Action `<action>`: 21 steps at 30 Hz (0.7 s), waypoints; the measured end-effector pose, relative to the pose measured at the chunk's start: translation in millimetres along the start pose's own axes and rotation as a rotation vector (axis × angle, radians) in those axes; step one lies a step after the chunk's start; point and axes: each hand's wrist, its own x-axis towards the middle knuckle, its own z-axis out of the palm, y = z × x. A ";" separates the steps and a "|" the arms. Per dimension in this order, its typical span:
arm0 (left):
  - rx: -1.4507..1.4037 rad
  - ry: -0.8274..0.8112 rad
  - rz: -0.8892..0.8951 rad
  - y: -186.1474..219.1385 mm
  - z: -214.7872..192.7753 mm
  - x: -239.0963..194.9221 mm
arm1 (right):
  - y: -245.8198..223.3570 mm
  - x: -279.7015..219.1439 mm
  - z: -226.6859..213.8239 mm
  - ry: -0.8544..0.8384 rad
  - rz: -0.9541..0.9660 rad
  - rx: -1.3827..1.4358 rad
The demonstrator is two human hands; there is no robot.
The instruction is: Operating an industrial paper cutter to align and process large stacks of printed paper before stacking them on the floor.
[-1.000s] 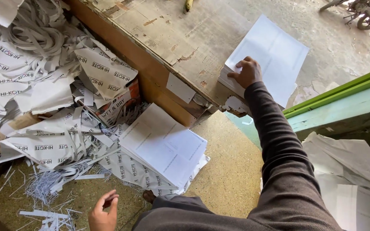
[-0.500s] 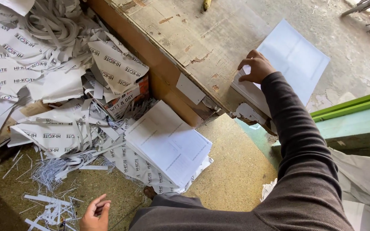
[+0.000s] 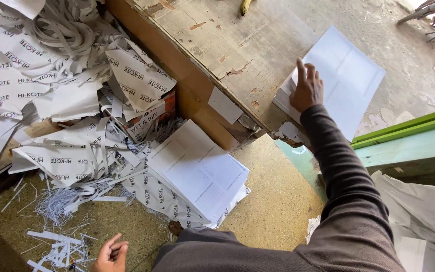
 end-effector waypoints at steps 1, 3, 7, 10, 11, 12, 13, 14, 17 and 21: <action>-0.005 0.003 0.003 -4.3 0.5 5.3 | 2.5 -11.7 1.6 0.005 -0.003 -0.002; -0.118 -0.140 -0.243 -16.0 0.0 13.2 | 5.3 -37.5 7.3 0.024 0.194 -0.076; -0.265 -0.122 -0.272 17.8 -3.0 5.0 | 68.4 -77.8 25.8 0.077 0.244 -0.279; -0.282 -0.357 -0.232 92.5 10.6 0.8 | 93.4 -77.2 12.6 0.050 0.036 -0.298; -0.253 -0.493 -0.115 108.3 28.4 4.8 | 91.0 -74.2 -1.6 0.041 0.011 -0.273; -0.223 -0.620 0.016 129.2 46.9 15.7 | 89.4 -63.6 -14.3 0.043 -0.011 -0.247; -0.228 -0.614 0.031 158.6 71.1 22.9 | 74.5 -57.7 -28.5 0.060 -0.010 -0.250; -0.361 -0.763 0.132 183.5 92.9 22.8 | 58.8 -62.7 -43.9 0.046 -0.012 -0.228; -0.629 -1.034 0.249 252.9 184.4 22.1 | 13.4 -95.2 -36.3 0.063 -0.018 -0.268; -0.976 -1.165 0.092 361.4 265.4 6.0 | -68.4 -136.9 0.5 0.124 -0.051 -0.223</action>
